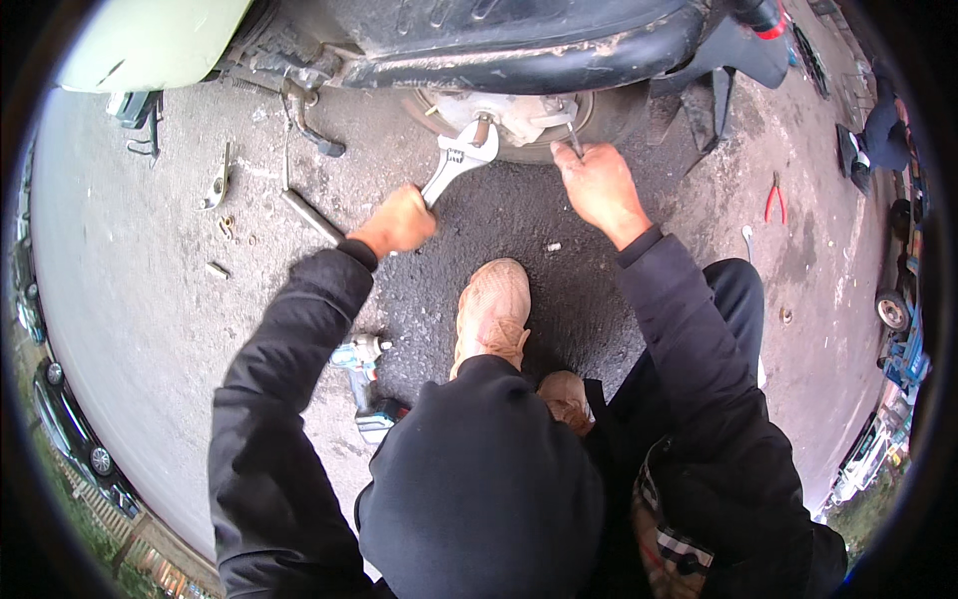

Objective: The person uses a wrench to loosen and tighten bolts on the rear wheel hub of a scooter. They then retrieve a spray can from a tool cabinet and apply lubricant to the hub area before continuing to adjust the bolts with the wrench.

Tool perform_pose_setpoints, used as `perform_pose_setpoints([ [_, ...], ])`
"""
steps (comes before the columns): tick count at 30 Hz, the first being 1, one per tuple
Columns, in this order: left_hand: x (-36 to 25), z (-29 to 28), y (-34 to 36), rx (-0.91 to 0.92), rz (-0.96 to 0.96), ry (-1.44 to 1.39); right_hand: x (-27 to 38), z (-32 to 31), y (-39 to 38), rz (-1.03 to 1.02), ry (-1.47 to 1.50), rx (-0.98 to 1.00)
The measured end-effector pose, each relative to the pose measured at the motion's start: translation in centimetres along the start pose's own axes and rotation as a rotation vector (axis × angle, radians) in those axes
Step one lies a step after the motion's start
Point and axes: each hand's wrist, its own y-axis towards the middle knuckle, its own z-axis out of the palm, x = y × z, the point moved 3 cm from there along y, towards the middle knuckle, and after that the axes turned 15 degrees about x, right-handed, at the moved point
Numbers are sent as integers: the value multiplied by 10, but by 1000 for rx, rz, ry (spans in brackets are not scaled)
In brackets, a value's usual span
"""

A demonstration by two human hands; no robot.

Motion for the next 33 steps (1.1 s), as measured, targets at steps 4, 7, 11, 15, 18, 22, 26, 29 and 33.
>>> perform_pose_setpoints([
  [4, 2, 25, 9, -40, -2, -87, -19, 14, 11, 12, 218, 12],
  [7, 0, 36, 14, -67, 13, -81, -27, 15, 21, -31, 279, -21],
  [11, -1, 42, 15, -115, 49, -116, -42, 9, 27, -67, 153, -27],
  [15, 7, 51, -6, -224, 42, -144, -88, 4, 11, 60, -149, 56],
  [18, 7, 74, -29, -131, -51, -301, -129, 12, -11, 243, -306, 239],
  [22, -18, 107, -47, 82, 12, -745, -140, 17, -34, 319, -477, 344],
  [26, -60, 122, -41, 234, 118, -884, -95, 5, -46, 128, -190, 154],
  [29, -94, 133, -28, 262, 328, -902, -67, 5, -56, -3, 511, 255],
  [33, -126, 168, -21, 655, 202, -1357, -65, 26, -78, -25, 344, 274],
])
